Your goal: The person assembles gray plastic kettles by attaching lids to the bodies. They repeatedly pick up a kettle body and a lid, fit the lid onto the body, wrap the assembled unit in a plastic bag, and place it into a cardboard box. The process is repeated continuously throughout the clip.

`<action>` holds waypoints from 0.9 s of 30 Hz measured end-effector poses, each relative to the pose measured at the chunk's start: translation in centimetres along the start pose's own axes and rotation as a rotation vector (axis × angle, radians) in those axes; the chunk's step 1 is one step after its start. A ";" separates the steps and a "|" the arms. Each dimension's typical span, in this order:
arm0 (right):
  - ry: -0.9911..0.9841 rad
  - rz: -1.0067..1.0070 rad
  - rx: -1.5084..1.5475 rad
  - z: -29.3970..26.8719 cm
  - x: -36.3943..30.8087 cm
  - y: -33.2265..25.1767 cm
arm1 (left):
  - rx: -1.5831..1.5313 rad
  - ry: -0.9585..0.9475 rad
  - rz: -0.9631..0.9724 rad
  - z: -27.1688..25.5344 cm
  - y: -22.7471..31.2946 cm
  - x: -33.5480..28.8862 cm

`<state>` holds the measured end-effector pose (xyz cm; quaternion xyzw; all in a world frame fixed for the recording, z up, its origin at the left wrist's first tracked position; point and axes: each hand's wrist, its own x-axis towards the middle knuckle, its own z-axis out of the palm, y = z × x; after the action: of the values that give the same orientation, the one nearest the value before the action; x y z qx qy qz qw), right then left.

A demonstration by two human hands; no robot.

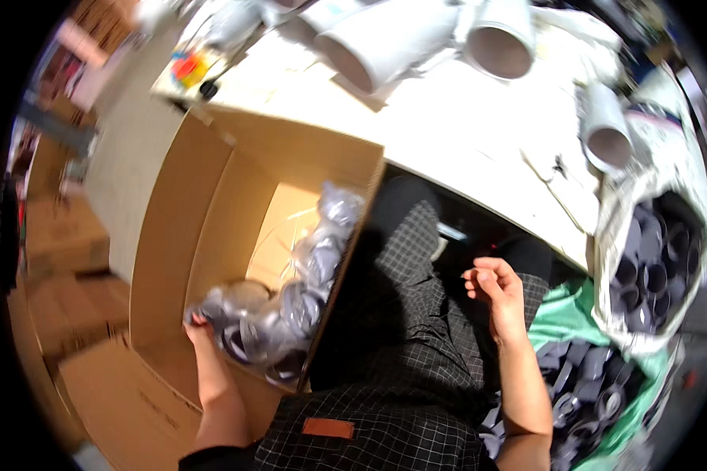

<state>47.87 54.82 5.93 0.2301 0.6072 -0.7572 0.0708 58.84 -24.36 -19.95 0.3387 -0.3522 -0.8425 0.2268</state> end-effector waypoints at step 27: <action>1.577 -0.648 -0.647 -38.3 2.6 -7.0 | 0.540 -0.694 0.693 68.4 -15.5 -25.3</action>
<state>52.92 93.51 5.01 0.4681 0.6971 -0.1558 -0.5202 23.57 31.51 14.56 -0.0480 -0.7002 -0.6606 0.2665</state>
